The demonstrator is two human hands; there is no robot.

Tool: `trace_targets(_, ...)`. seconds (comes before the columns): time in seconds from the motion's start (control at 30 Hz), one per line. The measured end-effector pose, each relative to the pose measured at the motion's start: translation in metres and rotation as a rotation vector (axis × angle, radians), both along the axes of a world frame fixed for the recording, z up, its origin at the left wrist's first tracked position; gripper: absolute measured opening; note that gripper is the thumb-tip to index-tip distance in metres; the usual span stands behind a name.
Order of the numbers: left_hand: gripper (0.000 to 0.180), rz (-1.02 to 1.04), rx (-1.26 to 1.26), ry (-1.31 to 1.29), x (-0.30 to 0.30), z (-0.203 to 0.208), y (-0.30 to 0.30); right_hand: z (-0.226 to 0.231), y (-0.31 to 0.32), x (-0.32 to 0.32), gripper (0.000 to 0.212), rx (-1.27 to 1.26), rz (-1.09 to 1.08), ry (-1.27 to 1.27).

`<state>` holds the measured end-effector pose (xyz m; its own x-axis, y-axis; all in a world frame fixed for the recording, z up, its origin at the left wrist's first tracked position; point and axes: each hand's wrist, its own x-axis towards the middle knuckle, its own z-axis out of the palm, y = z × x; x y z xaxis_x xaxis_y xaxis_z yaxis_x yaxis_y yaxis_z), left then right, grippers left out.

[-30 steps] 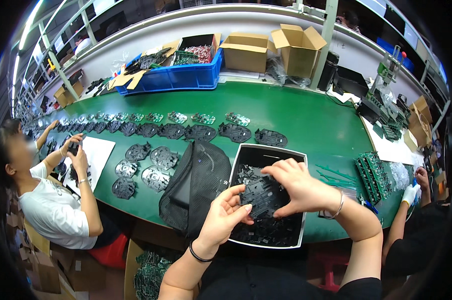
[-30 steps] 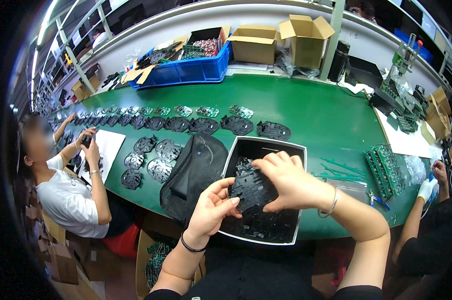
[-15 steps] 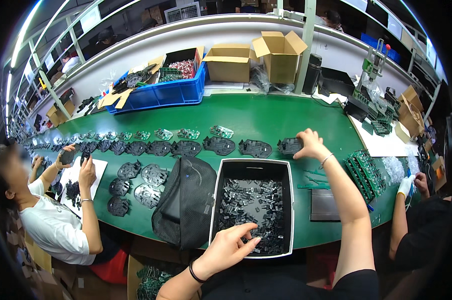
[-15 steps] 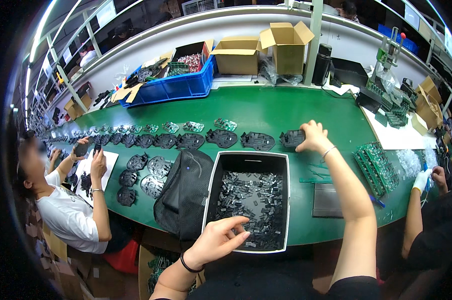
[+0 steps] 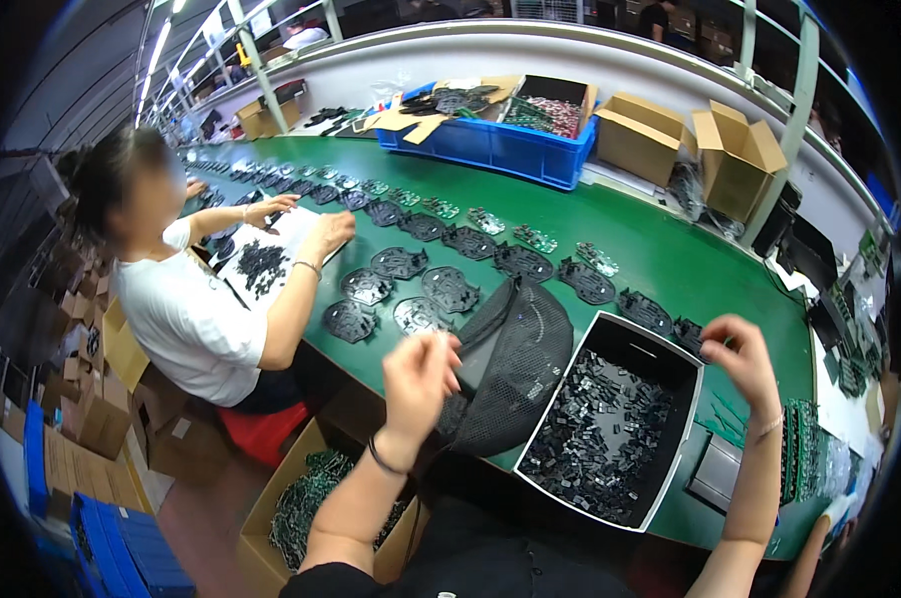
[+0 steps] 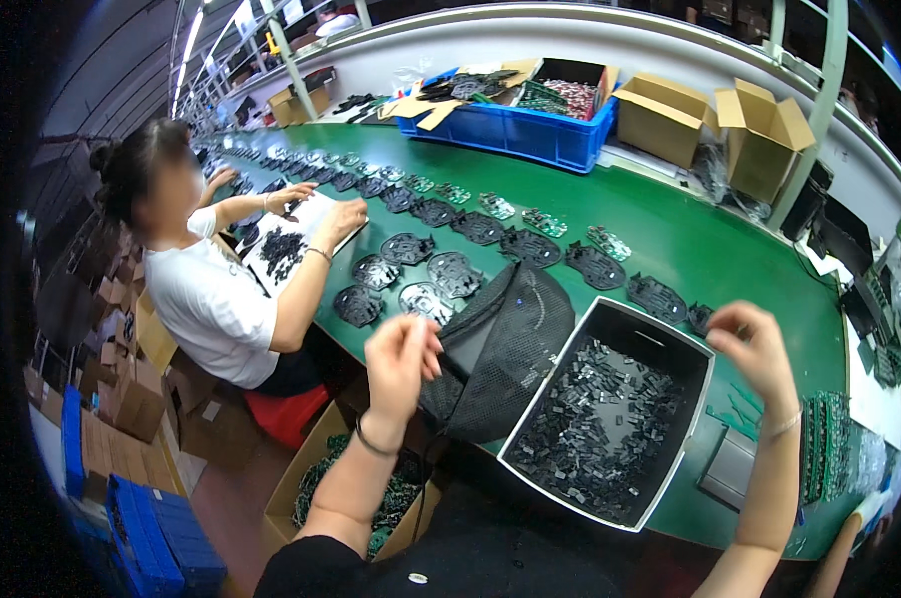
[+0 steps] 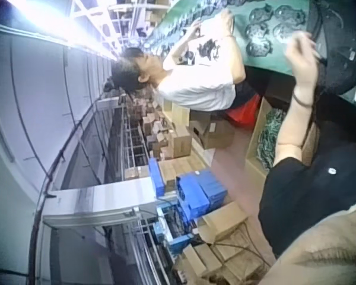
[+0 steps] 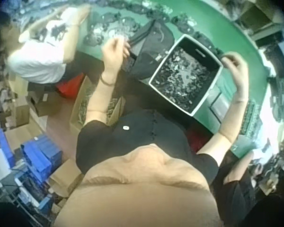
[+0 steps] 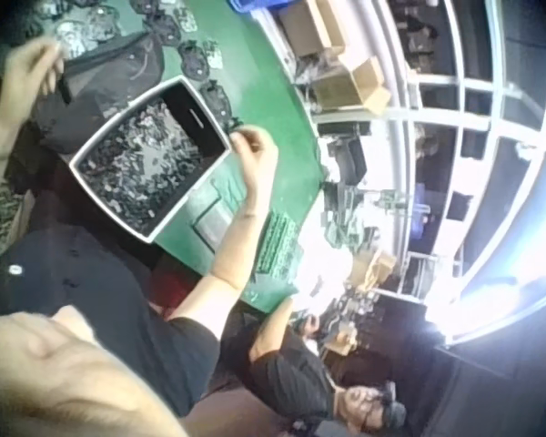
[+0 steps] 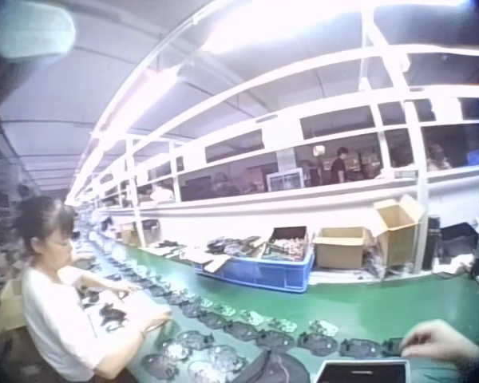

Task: The person inserts small parts into computer mouse base shells and places them in rows on the table, then retrieves circuit boards from a box and mounts them onto the base shells by hand.

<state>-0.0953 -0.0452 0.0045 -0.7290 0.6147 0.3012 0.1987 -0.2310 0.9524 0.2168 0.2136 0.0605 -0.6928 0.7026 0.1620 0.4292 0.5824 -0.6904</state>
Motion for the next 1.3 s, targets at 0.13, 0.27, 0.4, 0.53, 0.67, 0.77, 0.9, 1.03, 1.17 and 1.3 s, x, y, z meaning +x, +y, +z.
trace_targets(0.13,0.023,0.19,-0.284,0.742,-0.097,-0.045,0.036,-0.017,-0.088,-0.044,0.015,0.261,0.503,-0.419)
trace_targets(0.27,0.034,0.129,-0.817,0.911,-0.092,-0.044,0.095,-0.048,-0.124,-0.054,0.02,0.405,0.631,-0.755)
trace_targets(0.4,0.027,0.089,-0.969,0.999,-0.1,-0.055,0.116,-0.051,-0.126,-0.053,0.01,0.26,0.69,-0.707)
trace_targets(0.53,0.012,0.202,-0.836,1.125,-0.103,-0.059,0.118,-0.053,-0.121,-0.044,0.012,0.229,0.559,-0.48)
trace_targets(0.67,0.01,0.295,-0.756,1.114,-0.107,-0.048,0.082,-0.052,-0.121,-0.051,0.011,0.227,0.613,-0.323)
trace_targets(0.77,0.014,0.328,-0.536,1.189,-0.09,-0.03,0.061,-0.048,-0.13,-0.048,0.014,0.185,0.515,-0.17)
trace_targets(0.9,0.016,0.125,-0.196,1.275,-0.036,0.005,0.034,-0.044,-0.128,-0.035,0.011,-0.064,0.256,-0.047)
trace_targets(1.03,0.023,-0.151,0.003,1.23,0.016,0.017,0.018,-0.032,-0.101,-0.018,0.012,-0.441,0.083,0.307)
trace_targets(1.17,0.015,-0.303,-0.05,1.113,0.038,0.017,-0.003,-0.026,-0.087,-0.034,0.019,-0.932,0.049,0.566)
trace_targets(1.3,0.017,-0.446,0.012,1.097,0.056,0.013,0.008,-0.035,-0.086,-0.016,0.026,-1.089,0.012,0.675)
